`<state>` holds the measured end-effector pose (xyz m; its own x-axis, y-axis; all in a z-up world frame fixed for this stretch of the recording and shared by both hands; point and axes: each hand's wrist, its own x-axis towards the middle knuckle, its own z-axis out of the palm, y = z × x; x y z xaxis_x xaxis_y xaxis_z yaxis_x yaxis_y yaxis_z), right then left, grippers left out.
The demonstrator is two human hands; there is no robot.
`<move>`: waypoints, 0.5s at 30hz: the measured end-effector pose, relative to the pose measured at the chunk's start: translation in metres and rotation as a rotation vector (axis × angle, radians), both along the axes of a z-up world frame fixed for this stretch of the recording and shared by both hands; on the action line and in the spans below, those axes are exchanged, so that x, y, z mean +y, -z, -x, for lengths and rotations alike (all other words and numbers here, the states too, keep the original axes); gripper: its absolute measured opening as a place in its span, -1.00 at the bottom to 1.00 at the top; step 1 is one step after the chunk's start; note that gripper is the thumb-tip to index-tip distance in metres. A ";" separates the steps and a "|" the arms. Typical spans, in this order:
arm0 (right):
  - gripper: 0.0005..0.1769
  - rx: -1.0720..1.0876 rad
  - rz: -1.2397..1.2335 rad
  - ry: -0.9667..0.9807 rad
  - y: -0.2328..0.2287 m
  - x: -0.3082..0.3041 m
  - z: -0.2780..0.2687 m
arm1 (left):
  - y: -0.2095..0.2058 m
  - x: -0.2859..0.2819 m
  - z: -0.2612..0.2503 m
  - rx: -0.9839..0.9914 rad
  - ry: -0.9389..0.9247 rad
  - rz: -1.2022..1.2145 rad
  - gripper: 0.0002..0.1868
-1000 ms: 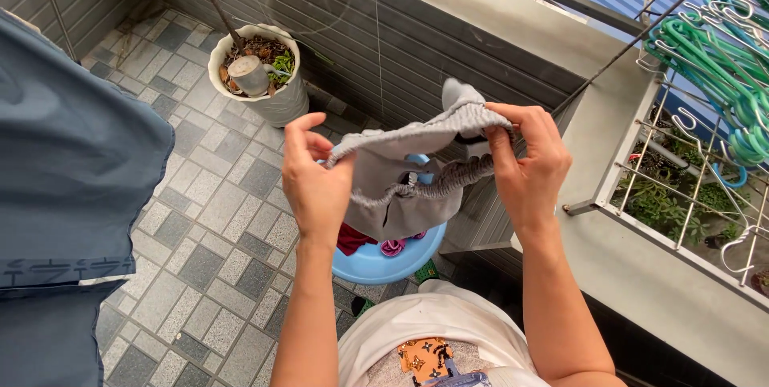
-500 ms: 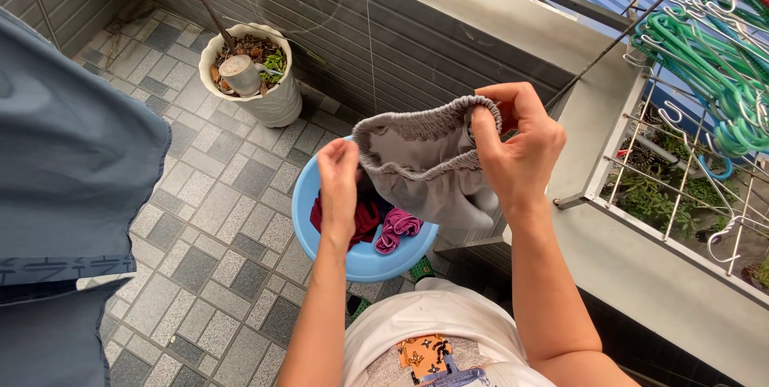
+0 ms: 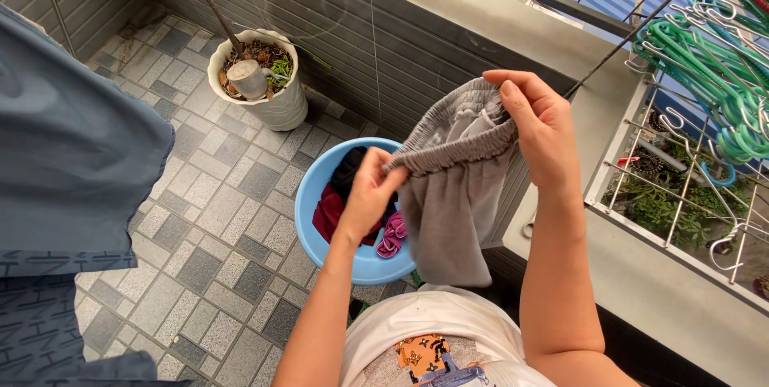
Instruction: The person hangs a black t-shirt and a gray patterned shirt on a clothesline using green hangers. They then pick up a pair of gray shorts from a blue basin, use scissors to trim loose threads from the waistband and leg openings, and place the shorts back into the basin.
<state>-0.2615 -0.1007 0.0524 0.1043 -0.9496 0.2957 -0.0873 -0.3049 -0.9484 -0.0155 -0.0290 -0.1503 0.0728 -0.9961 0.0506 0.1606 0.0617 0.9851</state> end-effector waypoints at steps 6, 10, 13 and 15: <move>-0.77 0.077 -0.051 -0.080 0.041 -0.025 0.027 | -0.094 -0.003 -0.041 -0.078 -0.191 0.158 -0.78; -0.47 0.293 -0.027 -0.238 0.040 -0.018 0.020 | -0.165 0.003 -0.057 -0.175 -0.245 0.249 -0.82; -0.69 0.356 0.089 -0.215 0.072 -0.036 0.018 | -0.199 0.009 -0.065 -0.206 -0.244 0.296 -0.81; -0.76 0.329 0.119 -0.200 0.101 -0.046 0.007 | -0.210 0.010 -0.068 -0.217 -0.234 0.313 -0.79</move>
